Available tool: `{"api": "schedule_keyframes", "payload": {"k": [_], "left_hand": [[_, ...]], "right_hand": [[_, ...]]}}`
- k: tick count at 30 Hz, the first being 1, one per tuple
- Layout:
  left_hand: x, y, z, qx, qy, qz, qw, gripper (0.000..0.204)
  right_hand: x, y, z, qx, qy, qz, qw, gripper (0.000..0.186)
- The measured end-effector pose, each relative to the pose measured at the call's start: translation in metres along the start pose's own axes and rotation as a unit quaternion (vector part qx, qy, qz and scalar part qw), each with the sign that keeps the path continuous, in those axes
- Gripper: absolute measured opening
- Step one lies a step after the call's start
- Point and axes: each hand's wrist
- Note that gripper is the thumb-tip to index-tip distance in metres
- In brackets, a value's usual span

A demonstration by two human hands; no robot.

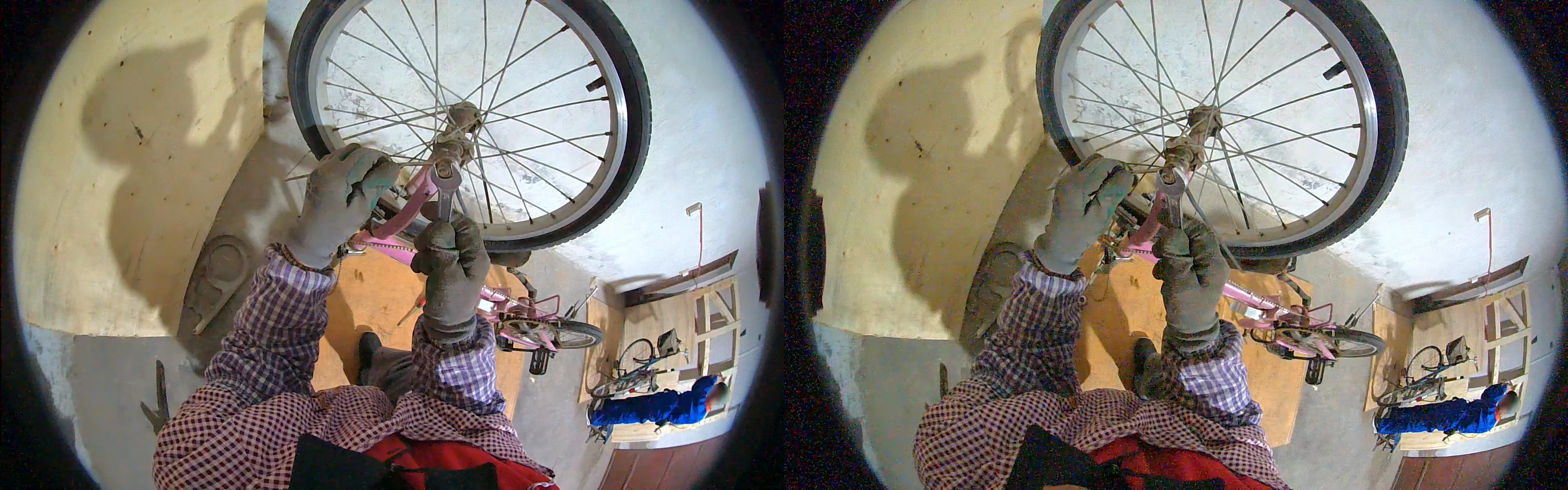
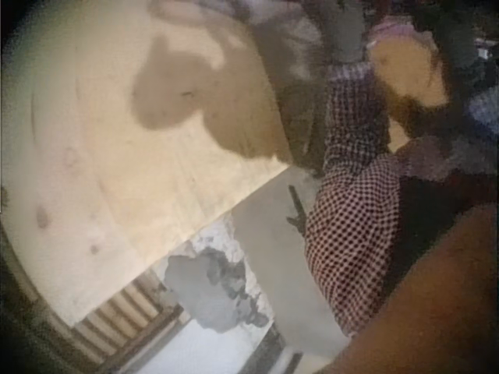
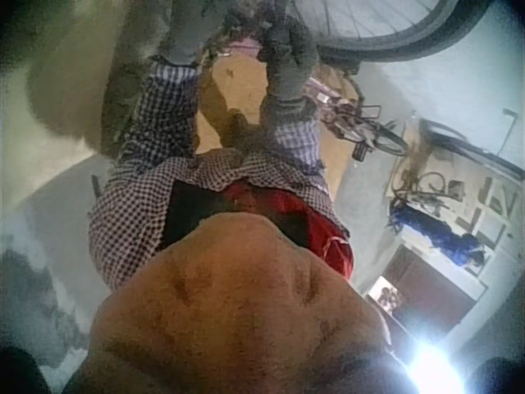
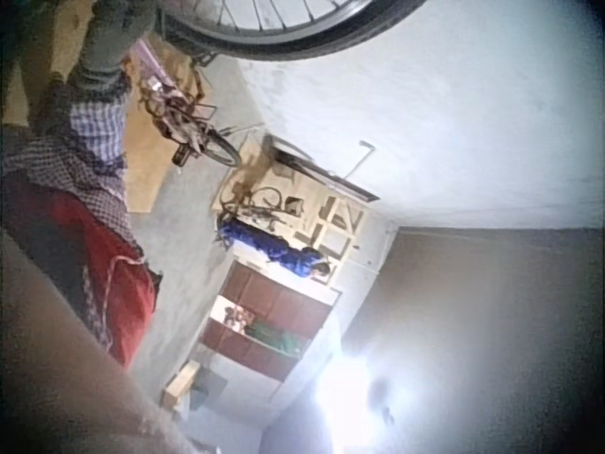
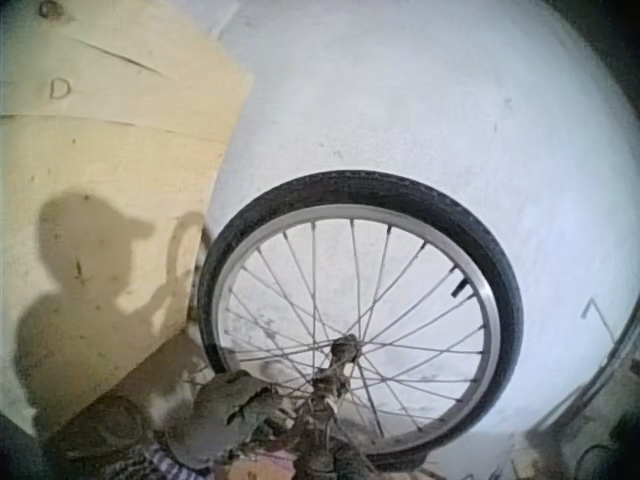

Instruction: The person works on a pink bicycle lying on its side, using a screwdriver and wrench to adjust the chain and front wheel area. They rotate the front wheel to check alignment and continue tightening components.

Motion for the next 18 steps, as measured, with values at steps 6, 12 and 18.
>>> {"api": "schedule_keyframes", "payload": {"k": [6, 12, 18], "left_hand": [[0.002, -0.001, -0.003, -0.046, -0.043, -0.004, 0.998, 0.008], [0.004, -0.003, -0.006, -0.056, -0.057, -0.013, 0.997, 0.012], [-0.002, -0.002, -0.008, -0.076, 0.006, -0.061, 0.995, 0.020]], "right_hand": [[0.001, 0.001, -0.001, -0.024, -0.016, -0.026, 0.999, 0.036], [-0.019, 0.001, -0.017, -0.040, -0.095, -0.061, 0.993, 0.037], [-0.040, 0.014, -0.036, -0.155, -0.233, -0.120, 0.952, 0.030]]}}
Point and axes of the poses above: each hand's wrist, its own y-axis towards the middle knuckle, its own x-axis out of the palm, z = x × y, and after that the axes turned 1 degree about x, right-handed
